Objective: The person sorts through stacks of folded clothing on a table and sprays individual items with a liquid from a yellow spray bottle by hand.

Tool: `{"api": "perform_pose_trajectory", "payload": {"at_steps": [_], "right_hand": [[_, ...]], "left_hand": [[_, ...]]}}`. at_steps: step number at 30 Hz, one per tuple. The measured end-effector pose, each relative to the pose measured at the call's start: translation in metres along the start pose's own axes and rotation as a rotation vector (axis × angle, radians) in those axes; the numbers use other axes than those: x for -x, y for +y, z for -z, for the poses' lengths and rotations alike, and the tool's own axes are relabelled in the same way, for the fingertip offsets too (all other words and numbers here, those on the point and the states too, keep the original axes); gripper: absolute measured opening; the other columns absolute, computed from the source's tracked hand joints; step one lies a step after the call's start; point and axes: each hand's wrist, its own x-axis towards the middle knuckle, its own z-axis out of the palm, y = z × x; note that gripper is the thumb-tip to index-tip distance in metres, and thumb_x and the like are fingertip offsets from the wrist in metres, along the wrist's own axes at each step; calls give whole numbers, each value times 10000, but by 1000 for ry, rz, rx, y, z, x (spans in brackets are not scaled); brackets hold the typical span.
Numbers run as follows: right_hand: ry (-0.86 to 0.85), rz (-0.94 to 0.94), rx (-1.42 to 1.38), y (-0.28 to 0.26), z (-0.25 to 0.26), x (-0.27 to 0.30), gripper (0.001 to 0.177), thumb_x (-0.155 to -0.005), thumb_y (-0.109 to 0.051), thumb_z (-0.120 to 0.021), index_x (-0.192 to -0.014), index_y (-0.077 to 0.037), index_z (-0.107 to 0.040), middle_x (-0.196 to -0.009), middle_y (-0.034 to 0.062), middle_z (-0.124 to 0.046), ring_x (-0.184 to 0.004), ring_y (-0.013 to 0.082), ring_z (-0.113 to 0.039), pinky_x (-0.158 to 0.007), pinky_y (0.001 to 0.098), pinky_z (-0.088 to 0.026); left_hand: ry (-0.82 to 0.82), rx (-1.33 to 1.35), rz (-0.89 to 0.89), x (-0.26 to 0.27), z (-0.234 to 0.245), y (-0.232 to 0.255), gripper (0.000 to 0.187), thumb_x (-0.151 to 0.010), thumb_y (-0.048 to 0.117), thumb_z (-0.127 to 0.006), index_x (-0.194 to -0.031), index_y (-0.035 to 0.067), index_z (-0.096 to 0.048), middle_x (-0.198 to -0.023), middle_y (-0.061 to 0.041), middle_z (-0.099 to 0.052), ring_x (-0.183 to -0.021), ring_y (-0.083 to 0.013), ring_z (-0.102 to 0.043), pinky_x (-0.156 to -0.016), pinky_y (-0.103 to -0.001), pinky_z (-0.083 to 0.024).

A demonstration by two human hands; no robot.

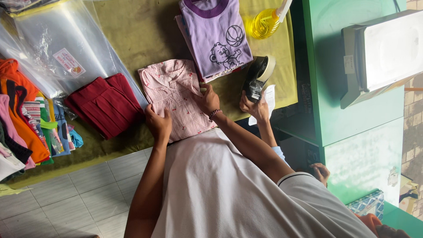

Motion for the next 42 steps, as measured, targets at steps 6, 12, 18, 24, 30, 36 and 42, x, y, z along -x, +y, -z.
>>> {"api": "perform_pose_trajectory", "payload": {"at_steps": [6, 12, 18, 24, 30, 36, 42], "right_hand": [[-57, -205, 102, -12, 5, -8, 565, -685, -612, -808, -1067, -198, -766, -1001, 118, -770, -1084, 348, -714, -937, 501, -559], [-64, -93, -2, 21, -12, -24, 525, -694, -599, -825, -957, -147, -794, -861, 181, -748, -955, 410, -726, -811, 511, -547], [-257, -65, -396, 60, -28, -49, 438, -813, -400, -859, -1112, -109, -726, -828, 38, -737, -751, 157, -682, -689, 293, -560], [-291, -52, -708, 41, -21, -45, 191, -873, -291, -777, -775, -142, -710, -624, -27, -652, -568, 63, -611, -548, 178, -450], [-331, 16, -492, 5, 8, -29, 159, -830, -318, -768, -789, -166, -745, -639, 2, -607, -597, 123, -516, -579, 276, -369], [-403, 44, -638, -39, 43, -9, 153, -866, -243, -742, -760, -152, -678, -625, -70, -592, -578, 30, -486, -554, 182, -313], [-388, 310, -722, -122, 87, -6, 122, -920, -117, -650, -799, -121, -667, -613, -65, -605, -523, 16, -546, -520, 146, -387]], "left_hand": [[-111, 9, 210, -20, -18, -27, 509, -826, 441, -839, -998, -14, -686, -905, -232, -706, -927, -446, -722, -776, -495, -562], [-144, 268, 275, -36, -32, -47, 365, -870, 408, -805, -871, 45, -762, -772, -171, -702, -838, -338, -733, -699, -409, -520], [-261, 561, 456, -46, -18, -31, 207, -847, 289, -807, -894, 97, -742, -745, -2, -641, -680, -99, -609, -547, -247, -476], [-326, 819, 654, -60, -5, -16, 210, -767, 194, -867, -873, 65, -740, -743, -37, -687, -643, -122, -689, -560, -265, -548], [-428, 906, 736, -68, -8, -24, 313, -792, 255, -898, -984, 53, -756, -880, -100, -740, -794, -203, -757, -705, -374, -615], [-393, 891, 702, -87, 29, 25, 340, -805, 204, -885, -1042, 15, -732, -889, -119, -725, -817, -232, -747, -709, -419, -604], [-363, 972, 406, -114, 110, 102, 200, -907, 265, -829, -909, 107, -707, -823, -18, -722, -730, -104, -750, -703, -261, -614]]}}
